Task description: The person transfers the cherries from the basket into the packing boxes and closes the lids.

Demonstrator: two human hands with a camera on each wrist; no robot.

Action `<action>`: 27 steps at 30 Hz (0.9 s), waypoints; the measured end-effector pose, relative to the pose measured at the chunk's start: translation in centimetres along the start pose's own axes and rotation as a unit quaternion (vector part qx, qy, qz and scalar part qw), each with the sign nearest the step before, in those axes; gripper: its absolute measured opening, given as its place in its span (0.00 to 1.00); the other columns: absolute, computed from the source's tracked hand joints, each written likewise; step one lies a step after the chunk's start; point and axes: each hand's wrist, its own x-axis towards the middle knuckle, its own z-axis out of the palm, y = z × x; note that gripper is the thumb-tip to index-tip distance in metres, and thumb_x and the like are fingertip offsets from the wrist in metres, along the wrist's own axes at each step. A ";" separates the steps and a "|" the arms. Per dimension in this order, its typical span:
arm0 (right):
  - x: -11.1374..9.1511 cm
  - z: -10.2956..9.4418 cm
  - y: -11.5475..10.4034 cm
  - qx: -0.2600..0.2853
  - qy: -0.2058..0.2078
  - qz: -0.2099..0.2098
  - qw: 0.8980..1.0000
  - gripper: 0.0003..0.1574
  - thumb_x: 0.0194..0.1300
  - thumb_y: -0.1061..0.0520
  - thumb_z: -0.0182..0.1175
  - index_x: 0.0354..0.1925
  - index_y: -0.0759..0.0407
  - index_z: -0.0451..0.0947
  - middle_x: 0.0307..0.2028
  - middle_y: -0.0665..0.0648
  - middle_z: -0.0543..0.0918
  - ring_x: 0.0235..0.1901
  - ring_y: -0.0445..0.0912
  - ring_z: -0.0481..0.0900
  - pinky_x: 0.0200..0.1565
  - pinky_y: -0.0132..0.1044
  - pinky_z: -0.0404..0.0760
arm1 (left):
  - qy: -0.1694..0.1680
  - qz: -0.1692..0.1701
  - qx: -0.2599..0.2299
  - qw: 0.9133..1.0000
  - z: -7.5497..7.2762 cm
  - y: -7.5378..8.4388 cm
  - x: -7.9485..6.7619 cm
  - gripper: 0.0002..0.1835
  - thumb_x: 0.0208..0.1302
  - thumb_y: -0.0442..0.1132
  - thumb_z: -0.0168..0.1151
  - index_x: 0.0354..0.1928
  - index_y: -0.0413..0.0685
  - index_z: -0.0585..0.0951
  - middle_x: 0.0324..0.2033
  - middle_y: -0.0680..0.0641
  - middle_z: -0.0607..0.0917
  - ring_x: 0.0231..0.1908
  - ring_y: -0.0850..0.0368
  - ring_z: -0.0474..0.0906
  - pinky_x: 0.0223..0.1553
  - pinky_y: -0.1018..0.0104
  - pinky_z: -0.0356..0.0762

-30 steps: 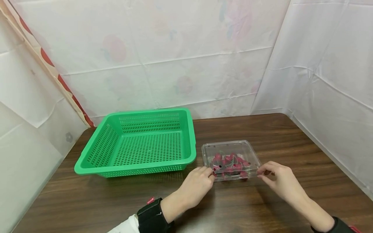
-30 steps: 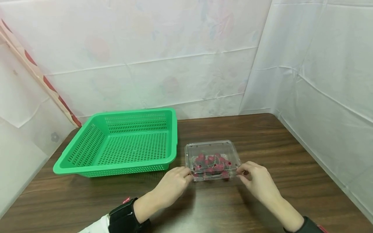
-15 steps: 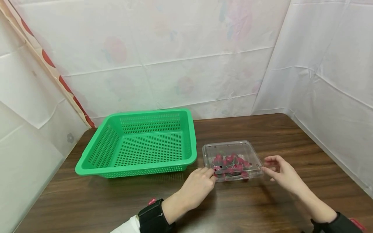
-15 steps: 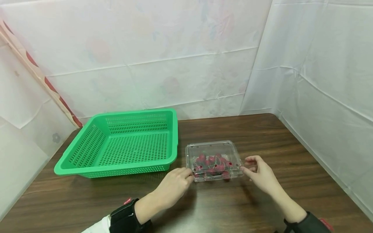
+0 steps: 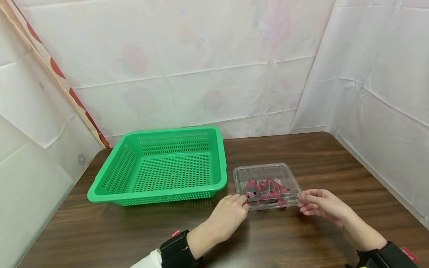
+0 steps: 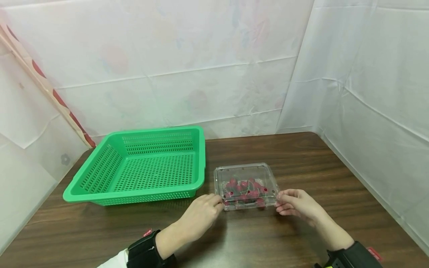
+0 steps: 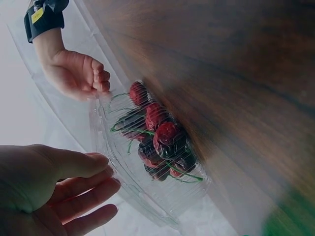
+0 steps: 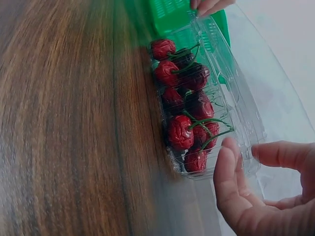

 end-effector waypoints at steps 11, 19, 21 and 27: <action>0.2 0.2 0.2 0.007 0.006 -0.023 1.000 0.07 0.65 0.64 0.47 0.39 0.69 0.67 0.32 0.57 0.79 0.32 0.43 0.79 0.37 0.34 0.77 | -0.001 0.000 0.002 1.000 -0.1 -0.1 0.0 0.03 0.51 0.34 0.63 0.25 0.50 0.83 0.27 0.54 0.78 0.27 0.62 0.72 0.28 0.75 0.69; 0.2 1.1 -0.1 -0.106 0.068 -0.019 0.992 0.15 0.66 0.62 0.47 0.42 0.78 0.63 0.30 0.59 0.78 0.29 0.45 0.79 0.34 0.36 0.78 | -0.002 0.004 0.003 1.000 -0.1 -0.2 0.0 0.03 0.52 0.34 0.62 0.24 0.50 0.82 0.26 0.54 0.76 0.26 0.61 0.72 0.27 0.74 0.69; 0.2 1.5 -0.3 -0.151 0.092 -0.025 0.984 0.18 0.65 0.62 0.48 0.42 0.81 0.62 0.29 0.61 0.78 0.27 0.46 0.79 0.32 0.37 0.79 | -0.006 0.000 -0.006 1.000 -0.2 -0.2 0.0 0.03 0.53 0.34 0.61 0.25 0.50 0.82 0.25 0.54 0.76 0.26 0.61 0.72 0.27 0.74 0.68; -0.1 2.8 -1.1 -0.360 0.185 -0.044 0.913 0.20 0.61 0.61 0.54 0.45 0.78 0.66 0.28 0.57 0.78 0.25 0.45 0.77 0.27 0.33 0.77 | -0.040 -0.028 -0.079 0.996 -0.8 -0.2 0.0 0.04 0.54 0.41 0.62 0.30 0.49 0.82 0.28 0.53 0.76 0.30 0.62 0.73 0.32 0.73 0.71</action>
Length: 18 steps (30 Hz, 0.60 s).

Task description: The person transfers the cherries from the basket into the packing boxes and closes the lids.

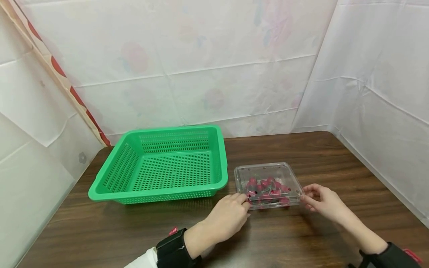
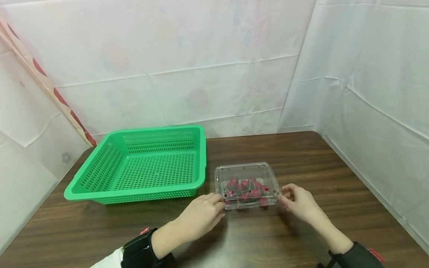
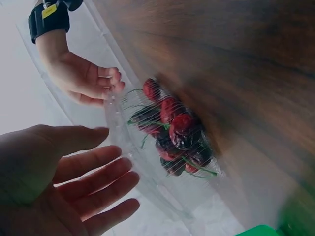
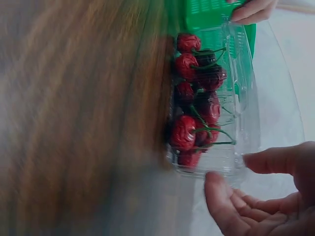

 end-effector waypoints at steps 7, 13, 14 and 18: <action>0.2 -0.4 -1.6 -0.183 0.093 -0.080 0.975 0.16 0.57 0.65 0.57 0.42 0.75 0.70 0.30 0.60 0.78 0.28 0.49 0.77 0.26 0.39 0.75 | -0.011 -0.023 -0.049 0.998 -1.0 -0.4 -0.8 0.11 0.55 0.43 0.62 0.38 0.46 0.80 0.36 0.51 0.76 0.37 0.61 0.73 0.38 0.73 0.72; 0.7 -0.7 -3.3 -0.216 0.122 -0.130 0.960 0.23 0.60 0.59 0.57 0.47 0.77 0.67 0.40 0.71 0.74 0.35 0.59 0.77 0.34 0.50 0.75 | 0.051 -0.035 -0.041 0.997 -2.3 -1.7 -1.6 0.15 0.55 0.41 0.62 0.42 0.41 0.78 0.41 0.47 0.77 0.44 0.56 0.73 0.47 0.68 0.70; 0.8 -0.7 -3.6 -0.224 0.123 -0.133 0.958 0.25 0.60 0.58 0.57 0.48 0.77 0.66 0.42 0.73 0.73 0.38 0.61 0.75 0.36 0.52 0.74 | 0.064 -0.038 -0.041 0.996 -2.5 -2.0 -1.7 0.15 0.55 0.41 0.62 0.43 0.40 0.78 0.42 0.46 0.77 0.45 0.55 0.73 0.49 0.67 0.69; 1.3 -0.5 -4.2 -0.252 0.131 -0.141 0.948 0.31 0.61 0.54 0.56 0.53 0.76 0.63 0.49 0.74 0.68 0.47 0.66 0.68 0.44 0.58 0.67 | 0.108 -0.060 -0.043 0.991 -3.3 -3.3 -2.2 0.17 0.56 0.40 0.61 0.45 0.37 0.77 0.45 0.42 0.77 0.48 0.51 0.72 0.52 0.63 0.67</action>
